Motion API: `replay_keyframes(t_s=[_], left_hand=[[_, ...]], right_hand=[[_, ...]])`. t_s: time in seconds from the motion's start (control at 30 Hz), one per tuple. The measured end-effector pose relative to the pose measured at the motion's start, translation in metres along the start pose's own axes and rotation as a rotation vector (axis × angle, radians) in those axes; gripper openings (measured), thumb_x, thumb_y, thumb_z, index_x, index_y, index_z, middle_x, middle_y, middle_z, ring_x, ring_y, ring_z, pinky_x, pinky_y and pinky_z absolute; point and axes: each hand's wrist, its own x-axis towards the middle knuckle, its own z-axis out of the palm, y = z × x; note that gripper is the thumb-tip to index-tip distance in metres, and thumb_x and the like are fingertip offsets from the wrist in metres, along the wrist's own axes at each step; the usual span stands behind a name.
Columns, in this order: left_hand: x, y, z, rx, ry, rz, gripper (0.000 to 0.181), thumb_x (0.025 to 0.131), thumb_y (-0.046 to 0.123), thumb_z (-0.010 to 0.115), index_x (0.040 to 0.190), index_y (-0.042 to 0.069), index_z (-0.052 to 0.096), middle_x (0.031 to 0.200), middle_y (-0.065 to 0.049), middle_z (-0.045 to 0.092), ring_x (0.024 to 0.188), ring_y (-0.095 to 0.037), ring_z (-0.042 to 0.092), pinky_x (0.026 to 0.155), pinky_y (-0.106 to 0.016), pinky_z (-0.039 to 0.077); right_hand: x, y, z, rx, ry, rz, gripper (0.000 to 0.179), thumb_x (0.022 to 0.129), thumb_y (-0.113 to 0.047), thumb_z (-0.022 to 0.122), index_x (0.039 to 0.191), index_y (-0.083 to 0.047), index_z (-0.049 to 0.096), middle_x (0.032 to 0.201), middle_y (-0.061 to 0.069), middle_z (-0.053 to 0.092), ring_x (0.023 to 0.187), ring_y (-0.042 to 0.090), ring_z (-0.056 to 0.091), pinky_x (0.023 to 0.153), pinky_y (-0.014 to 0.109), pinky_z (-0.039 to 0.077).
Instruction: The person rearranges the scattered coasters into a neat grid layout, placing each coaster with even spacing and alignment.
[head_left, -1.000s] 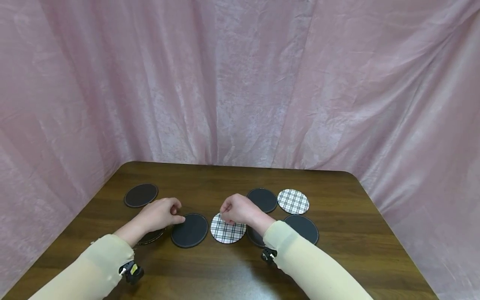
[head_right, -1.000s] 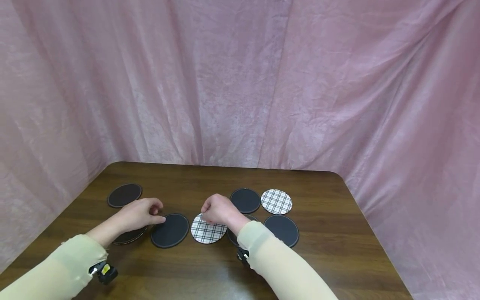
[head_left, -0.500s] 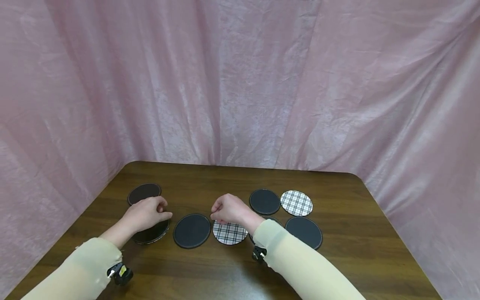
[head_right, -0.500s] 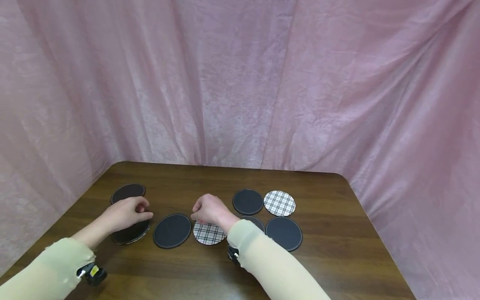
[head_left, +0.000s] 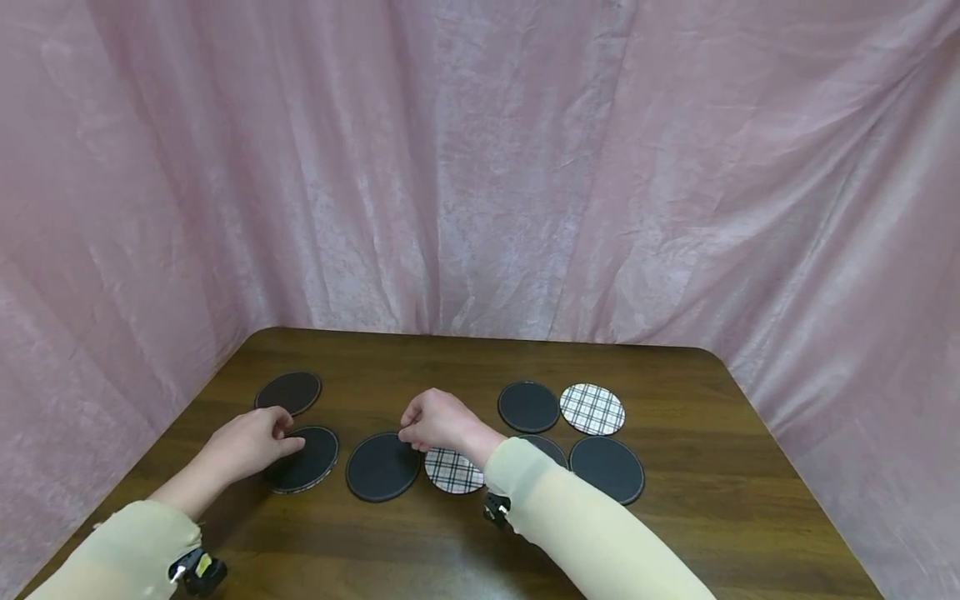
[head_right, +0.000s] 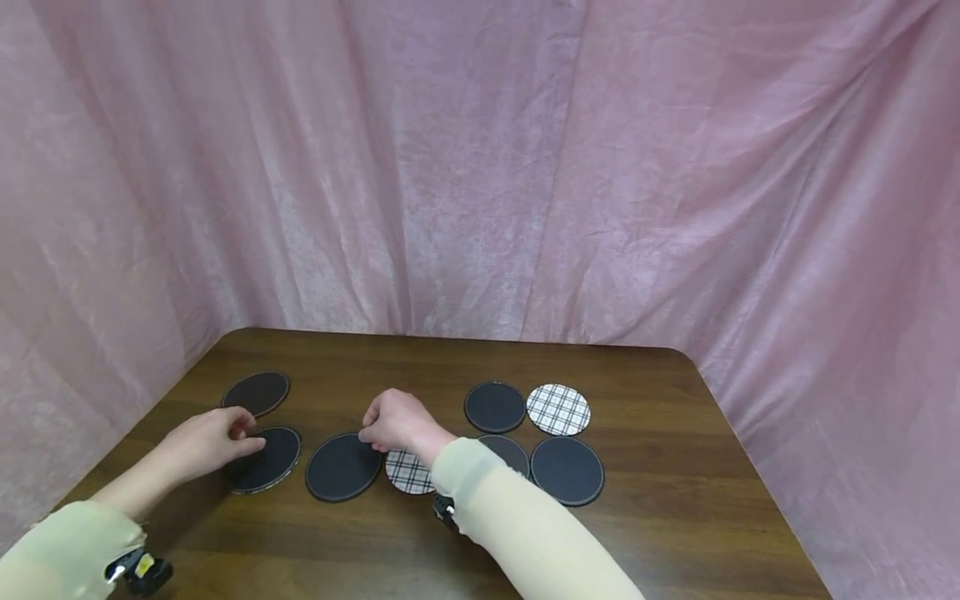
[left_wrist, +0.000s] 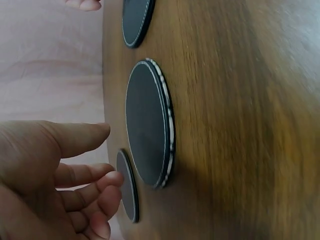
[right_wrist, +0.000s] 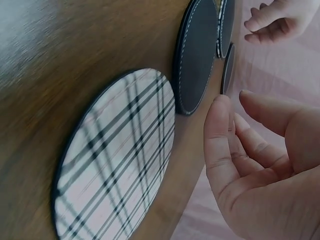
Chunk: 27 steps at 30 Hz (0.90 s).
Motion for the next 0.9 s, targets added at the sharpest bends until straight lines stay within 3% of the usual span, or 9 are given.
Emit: replay_keyframes(t_s=[0.37, 0.63, 0.9], left_hand=[[-0.021, -0.016, -0.006, 0.067, -0.057, -0.063, 0.04, 0.101, 0.032, 0.08, 0.11, -0.006, 0.071, 0.099, -0.015, 0.072, 0.085, -0.03, 0.066, 0.076, -0.057, 0.055], [-0.031, -0.016, -0.002, 0.043, -0.08, -0.083, 0.03, 0.103, 0.031, 0.077, 0.093, 0.006, 0.064, 0.085, -0.003, 0.058, 0.075, -0.022, 0.054, 0.068, -0.042, 0.044], [-0.038, -0.018, 0.004, 0.033, -0.058, -0.095, 0.03, 0.101, 0.028, 0.079, 0.084, 0.012, 0.06, 0.077, 0.0, 0.053, 0.07, -0.02, 0.051, 0.066, -0.039, 0.041]], right_hand=[[0.015, -0.012, 0.021, -0.056, -0.033, -0.005, 0.008, 0.098, -0.008, 0.084, 0.102, -0.003, 0.08, 0.072, 0.003, 0.075, 0.065, 0.014, 0.075, 0.063, 0.022, 0.059], [0.022, -0.022, 0.033, -0.066, -0.008, -0.009, 0.009, 0.097, -0.011, 0.086, 0.102, -0.005, 0.081, 0.073, 0.002, 0.076, 0.065, 0.012, 0.074, 0.066, 0.021, 0.055], [0.029, -0.031, 0.047, -0.08, 0.009, 0.003, 0.007, 0.098, -0.013, 0.085, 0.098, -0.006, 0.082, 0.071, 0.001, 0.075, 0.065, 0.012, 0.074, 0.067, 0.022, 0.055]])
